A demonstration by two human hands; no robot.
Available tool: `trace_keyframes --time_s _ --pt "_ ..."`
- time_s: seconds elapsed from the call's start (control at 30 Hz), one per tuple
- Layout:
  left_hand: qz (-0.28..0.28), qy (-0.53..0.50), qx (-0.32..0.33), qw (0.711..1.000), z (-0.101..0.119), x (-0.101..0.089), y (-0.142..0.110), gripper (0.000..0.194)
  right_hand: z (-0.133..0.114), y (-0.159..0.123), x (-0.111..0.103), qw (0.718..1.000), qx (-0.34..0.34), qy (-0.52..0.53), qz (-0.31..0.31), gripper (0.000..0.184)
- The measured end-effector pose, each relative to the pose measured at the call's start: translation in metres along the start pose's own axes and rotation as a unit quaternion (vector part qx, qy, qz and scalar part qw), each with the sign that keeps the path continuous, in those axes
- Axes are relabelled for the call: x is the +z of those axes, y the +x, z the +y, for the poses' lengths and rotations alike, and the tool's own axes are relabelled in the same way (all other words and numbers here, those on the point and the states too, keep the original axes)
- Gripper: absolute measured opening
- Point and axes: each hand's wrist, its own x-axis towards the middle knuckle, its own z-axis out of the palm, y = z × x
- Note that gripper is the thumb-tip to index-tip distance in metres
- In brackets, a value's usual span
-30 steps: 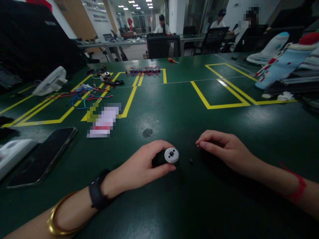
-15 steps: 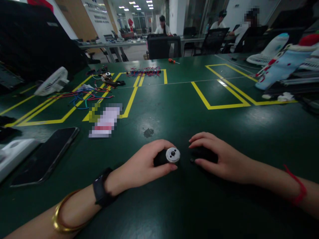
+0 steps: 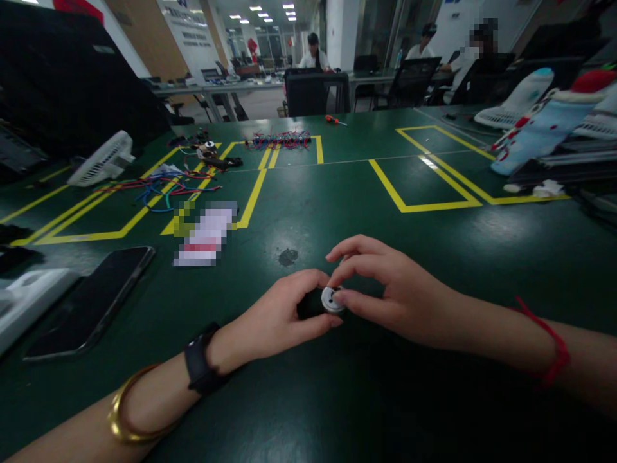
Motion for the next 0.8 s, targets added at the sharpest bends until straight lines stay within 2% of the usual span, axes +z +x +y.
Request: trace_keyframes --time_s 0.2,0.37,0.47,0.57,0.67,0.8 --pt "-0.007 -0.005 -0.002 1.0 0.003 -0.001 0.001 0.025 0.001 -0.01 0.001 1.0 0.02 0.002 -0.007 0.016" --pt "-0.006 -0.033 0.004 0.999 0.003 -0.001 0.001 0.026 0.012 -0.026 -0.009 0.996 0.081 0.043 0.022 0.008" --pt "-0.006 -0.042 0.001 0.999 0.003 -0.001 0.001 0.028 0.03 -0.036 -0.009 0.977 0.169 0.115 0.06 0.012" --pt "-0.01 -0.043 -0.002 0.999 0.003 -0.001 0.001 0.029 0.047 -0.044 -0.006 0.936 0.249 0.214 0.125 0.017" --pt "-0.009 -0.045 -0.003 0.999 0.003 -0.001 0.001 0.03 0.053 -0.047 -0.003 0.905 0.267 0.286 0.166 0.017" --pt "-0.012 -0.041 -0.003 0.999 0.004 -0.002 0.0 0.031 0.05 -0.045 -0.003 0.909 0.272 0.277 0.152 0.016"
